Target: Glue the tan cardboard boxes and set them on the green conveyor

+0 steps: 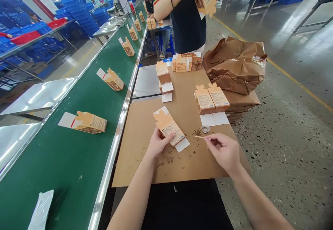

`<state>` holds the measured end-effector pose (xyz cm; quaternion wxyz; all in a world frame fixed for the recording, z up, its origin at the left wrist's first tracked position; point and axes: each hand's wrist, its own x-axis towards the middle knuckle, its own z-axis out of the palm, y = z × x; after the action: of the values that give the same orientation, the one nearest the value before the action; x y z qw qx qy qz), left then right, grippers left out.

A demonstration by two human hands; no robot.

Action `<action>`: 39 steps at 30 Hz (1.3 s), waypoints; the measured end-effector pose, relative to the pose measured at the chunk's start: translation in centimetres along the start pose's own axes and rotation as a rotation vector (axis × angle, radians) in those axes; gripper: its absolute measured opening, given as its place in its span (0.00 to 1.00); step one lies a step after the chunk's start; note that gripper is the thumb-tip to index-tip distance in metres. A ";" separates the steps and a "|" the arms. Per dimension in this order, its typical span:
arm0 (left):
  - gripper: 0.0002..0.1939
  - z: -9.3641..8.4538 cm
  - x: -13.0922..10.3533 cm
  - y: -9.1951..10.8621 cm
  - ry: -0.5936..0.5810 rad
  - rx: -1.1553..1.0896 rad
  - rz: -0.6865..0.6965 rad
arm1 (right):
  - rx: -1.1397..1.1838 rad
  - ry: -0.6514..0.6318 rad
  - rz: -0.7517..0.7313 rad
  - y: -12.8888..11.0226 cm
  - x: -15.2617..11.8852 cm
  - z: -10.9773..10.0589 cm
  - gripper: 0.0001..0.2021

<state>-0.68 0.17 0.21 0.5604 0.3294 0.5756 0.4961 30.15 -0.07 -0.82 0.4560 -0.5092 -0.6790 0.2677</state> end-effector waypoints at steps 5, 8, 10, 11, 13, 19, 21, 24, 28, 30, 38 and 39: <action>0.47 0.3 -0.1 0.1 -0.018 0.039 0.017 | 0.119 -0.164 0.011 -1.6 -2.7 4.5 0.14; 0.45 0.3 -0.3 0.2 -0.033 0.067 0.029 | 0.111 -0.189 0.014 -1.3 -3.0 5.6 0.15; 0.45 0.3 -0.5 0.1 -0.032 0.083 0.037 | 0.101 -0.177 0.017 -0.9 -2.8 5.3 0.15; 0.44 0.4 -0.7 0.0 -0.026 0.091 0.045 | 0.100 -0.162 0.019 -0.7 -2.7 4.9 0.15; 0.44 0.6 -1.2 -0.5 -0.008 0.118 0.075 | 0.106 -0.119 0.029 -0.5 -2.6 3.9 0.15; 0.44 1.4 -3.4 -3.6 0.060 0.293 0.217 | 0.099 -0.013 0.072 -0.3 -3.1 0.8 0.16; 0.45 1.3 -3.9 -4.5 0.081 0.339 0.230 | 0.097 0.008 0.078 -0.3 -3.3 0.2 0.15; 0.46 1.0 -4.2 -5.2 0.108 0.387 0.201 | 0.095 0.022 0.103 -0.7 -3.6 -0.5 0.16; 0.47 0.9 -4.3 -5.2 0.149 0.382 0.123 | 0.086 -0.019 0.171 -1.5 -4.0 -0.8 0.17; 0.45 1.2 -4.2 -5.2 0.145 0.377 0.123 | 0.092 -0.032 0.175 -1.9 -4.0 -0.8 0.17; 0.40 0.2 -4.0 -5.2 0.307 0.399 0.208 | 0.096 -0.036 0.059 -2.8 -3.1 -0.9 0.16; 0.40 -1.3 -4.1 -4.9 0.392 0.405 0.235 | 0.087 -0.037 0.041 -2.7 -3.1 -1.0 0.16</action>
<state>-0.47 -5.37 -3.22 0.3003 0.3967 0.7180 0.4868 30.04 -3.97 0.78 0.4593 -0.4979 -0.6644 0.3157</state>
